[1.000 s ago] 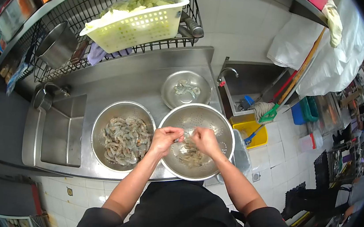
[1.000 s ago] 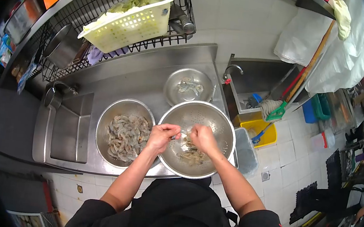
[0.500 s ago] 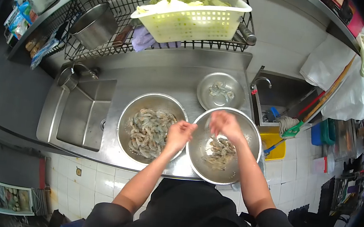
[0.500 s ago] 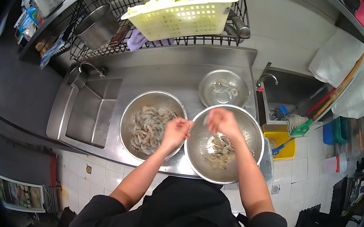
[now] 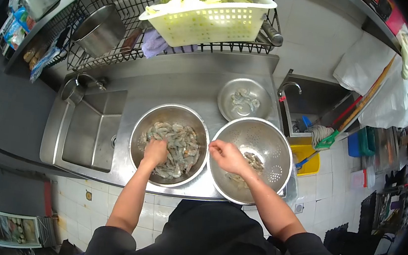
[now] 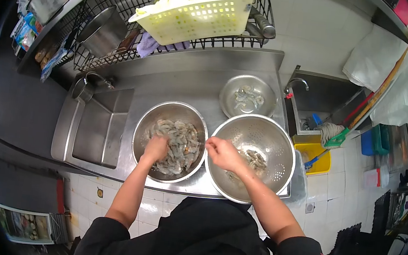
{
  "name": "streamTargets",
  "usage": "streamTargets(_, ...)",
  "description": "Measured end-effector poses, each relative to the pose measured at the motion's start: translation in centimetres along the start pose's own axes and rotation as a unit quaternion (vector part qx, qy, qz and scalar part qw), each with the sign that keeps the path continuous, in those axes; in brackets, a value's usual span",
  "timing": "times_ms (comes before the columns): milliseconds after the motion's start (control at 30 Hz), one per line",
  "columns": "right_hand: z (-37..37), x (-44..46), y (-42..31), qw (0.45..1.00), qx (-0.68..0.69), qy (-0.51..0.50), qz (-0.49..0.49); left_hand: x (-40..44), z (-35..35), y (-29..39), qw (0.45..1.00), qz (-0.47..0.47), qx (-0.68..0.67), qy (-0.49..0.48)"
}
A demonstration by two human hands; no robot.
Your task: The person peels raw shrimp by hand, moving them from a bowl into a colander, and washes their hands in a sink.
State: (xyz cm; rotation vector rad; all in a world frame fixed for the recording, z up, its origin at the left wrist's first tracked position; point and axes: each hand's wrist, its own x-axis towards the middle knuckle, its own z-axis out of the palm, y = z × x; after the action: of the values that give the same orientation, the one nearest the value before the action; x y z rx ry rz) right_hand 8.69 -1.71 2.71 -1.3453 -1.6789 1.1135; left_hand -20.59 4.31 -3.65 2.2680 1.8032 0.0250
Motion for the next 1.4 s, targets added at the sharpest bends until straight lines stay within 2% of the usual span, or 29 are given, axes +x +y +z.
streamTargets(100, 0.1, 0.0, -0.8, 0.994, -0.074, -0.065, -0.054, -0.7, 0.6, -0.2, 1.000, -0.009, -0.011, -0.004)
streamTargets(167, 0.5, -0.3, -0.6, 0.992, -0.079, -0.045, -0.085, -0.9, 0.4, 0.2, 1.000, -0.007, -0.030, 0.007)
streamTargets(233, 0.7, -0.6, -0.7, 0.986, -0.097, -0.011, -0.137, -1.6, -2.1, 2.1, 0.960, -0.045, -0.269, 0.067)
streamTargets(267, 0.7, -0.6, -1.0, 0.986, -0.099, -0.007, -0.133, -2.0, -3.6, 3.6, 0.960, -0.041, -0.271, 0.063)
streamTargets(333, 0.5, -0.8, -2.1, 0.961, -0.178, 0.041, -0.206, -2.3, -6.5, 7.8, 0.874, -0.029, -0.485, 0.011)
streamTargets(367, 0.2, -0.8, -2.7, 0.953, -0.208, 0.033, -0.216, -2.5, -6.9, 9.6, 0.846, 0.000, -0.534, -0.006)
streamTargets(400, 0.0, -1.0, -2.7, 0.953, -0.214, 0.039, -0.209, -2.3, -6.4, 11.1, 0.844, 0.007, -0.536, -0.013)
streamTargets(467, -0.6, -1.4, -2.7, 0.945, -0.289, 0.018, -0.151, -2.0, -5.4, 13.9, 0.743, 0.084, -0.664, -0.019)
streamTargets(500, -1.0, -1.8, -2.5, 0.932, -0.303, 0.068, -0.185, -1.9, -5.0, 15.3, 0.726, 0.090, -0.682, -0.008)
streamTargets(533, -1.4, -2.2, -2.1, 0.932, -0.305, 0.072, -0.181, -1.9, -4.7, 16.6, 0.719, 0.088, -0.690, 0.000)
streamTargets(600, -2.4, -2.8, -1.1, 0.952, -0.270, 0.069, -0.128, -1.9, -3.7, 19.0, 0.754, 0.080, -0.650, 0.044)
streamTargets(633, -2.6, -3.3, -0.9, 0.949, -0.275, 0.099, -0.123, -1.7, -3.2, 20.0, 0.839, 0.103, -0.524, 0.104)
streamTargets(667, -2.7, -3.7, -0.1, 0.948, -0.276, 0.101, -0.121, -2.0, -2.8, 20.7, 0.879, 0.093, -0.461, 0.079)
streamTargets(767, -3.0, -5.1, 1.9, 0.952, -0.277, 0.103, -0.081, -0.6, -0.6, 22.0, 0.886, 0.122, -0.442, 0.070)
streamTargets(833, -3.7, -5.9, 2.0, 0.959, -0.267, 0.078, -0.056, 0.7, 0.4, 22.5, 0.879, 0.137, -0.456, -0.009)
streamTargets(867, -3.9, -6.3, 2.2, 0.959, -0.267, 0.080, -0.056, 1.2, 0.9, 22.4, 0.879, 0.139, -0.455, -0.010)
streamTargets(900, -4.1, -6.7, 2.4, 0.960, -0.270, 0.071, -0.033, 1.3, 0.0, 22.7, 0.826, 0.050, -0.542, -0.146)
streamTargets(933, -4.3, -7.1, 2.7, 0.960, -0.273, 0.062, -0.010, 1.3, -0.6, 22.8, 0.743, -0.041, -0.607, -0.278)
streamTargets(967, -4.6, -7.4, 3.2, 0.960, -0.272, 0.064, -0.010, 1.5, -0.4, 22.5, 0.692, -0.069, -0.664, -0.273)
streamTargets(1000, -5.0, -7.7, 3.7, 0.957, -0.281, 0.069, -0.005, 1.7, 0.0, 22.1, 0.693, -0.068, -0.663, -0.275)
streamTargets(1067, -5.0, -8.1, 4.4, 0.954, -0.289, 0.075, 0.002, 2.2, 0.9, 21.2, 0.582, -0.062, -0.776, -0.235)
streamTargets(1100, -4.8, -8.4, 4.4, 0.936, -0.335, 0.101, -0.025, 1.9, 0.5, 21.5, 0.556, -0.075, -0.796, -0.229)
streamTargets(1167, -5.0, -8.2, 4.2, 0.914, -0.381, 0.126, -0.053, 1.3, 0.1, 22.2, 0.552, -0.061, -0.804, -0.212)
streamTargets(1200, -5.1, -7.6, 3.8, 0.970, -0.225, 0.090, -0.029, 0.9, 0.2, 22.5, 0.546, -0.048, -0.813, -0.194)
streamTargets(1233, -5.0, -7.2, 3.4, 0.997, -0.061, 0.051, -0.004, 0.7, 0.6, 22.7, 0.546, -0.049, -0.813, -0.194)
streamTargets(1300, -3.8, -6.4, 3.7, 0.994, -0.059, 0.089, -0.005, 0.6, 0.8, 23.0, 0.521, -0.005, -0.835, -0.177)
streamTargets(1333, -3.4, -6.2, 3.8, 0.990, -0.058, 0.126, -0.006, 0.5, 0.6, 23.1, 0.522, -0.004, -0.835, -0.176)
streamTargets(1400, -3.2, -6.0, 3.9, 0.990, -0.058, 0.132, -0.006, 0.3, 0.1, 23.3, 0.493, -0.035, -0.853, -0.167)
